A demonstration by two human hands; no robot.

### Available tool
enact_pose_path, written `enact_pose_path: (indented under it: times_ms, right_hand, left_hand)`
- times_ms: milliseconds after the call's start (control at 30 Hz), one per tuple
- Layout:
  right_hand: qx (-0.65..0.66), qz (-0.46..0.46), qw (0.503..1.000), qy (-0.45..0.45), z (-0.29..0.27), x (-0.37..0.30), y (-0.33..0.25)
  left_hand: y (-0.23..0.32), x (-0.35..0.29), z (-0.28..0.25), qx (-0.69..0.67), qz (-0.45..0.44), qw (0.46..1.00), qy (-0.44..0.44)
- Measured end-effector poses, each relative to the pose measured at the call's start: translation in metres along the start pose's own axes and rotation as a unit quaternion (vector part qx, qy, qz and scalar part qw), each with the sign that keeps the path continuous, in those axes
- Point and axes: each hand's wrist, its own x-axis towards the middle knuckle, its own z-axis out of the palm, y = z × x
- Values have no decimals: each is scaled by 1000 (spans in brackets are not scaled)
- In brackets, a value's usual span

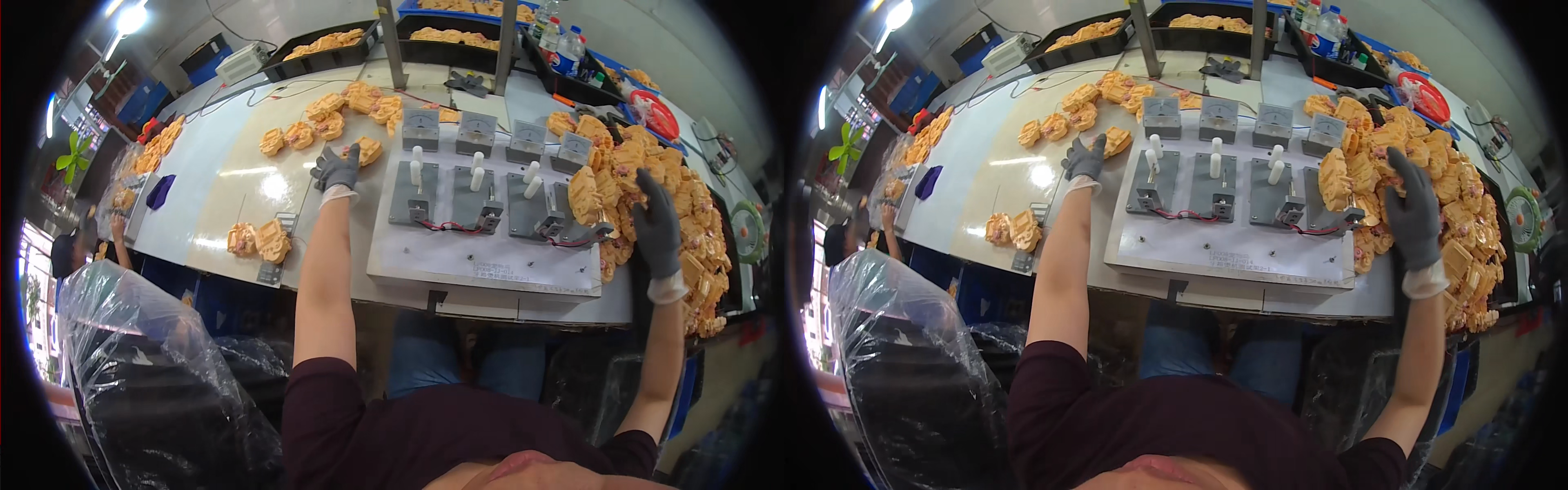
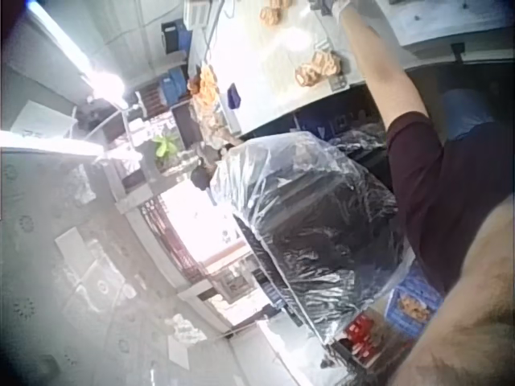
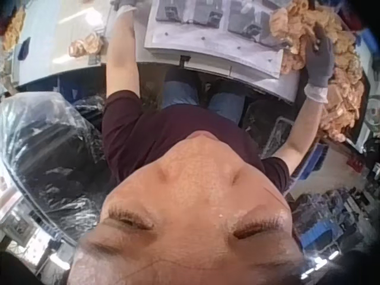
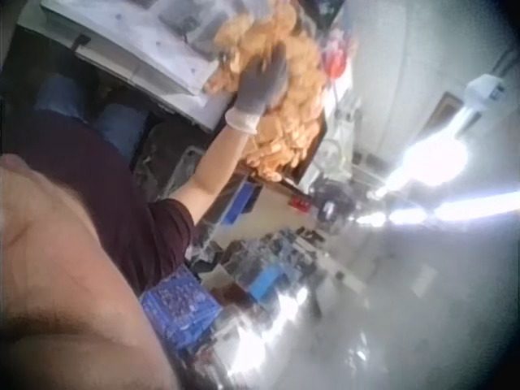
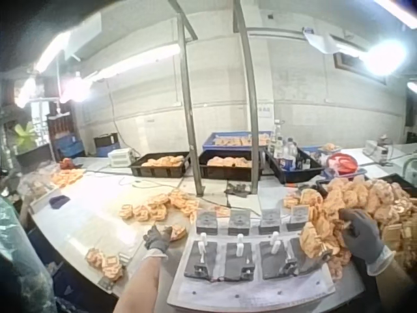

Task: The person assembles small electronic components by hand. They pick up yellow plastic housings and insert them into metal fixtures on a workbench, then connect red and black wires to terminals on the fixtures. The person repeats this process for multiple units, moving finished items to a pile on the right.

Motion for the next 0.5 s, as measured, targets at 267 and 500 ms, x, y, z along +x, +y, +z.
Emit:
enact_pose_path:
  times_ms: [267, 500]
  right_hand:
    - [365, 147, 909, -135, 77, -58, -136]
    - [424, 143, 893, -41, 143, -52, -164]
  left_hand:
    - [-12, -2, -3, -146, 65, 979, -125]
    - [-7, 0, -20, -108, -76, 986, -106]
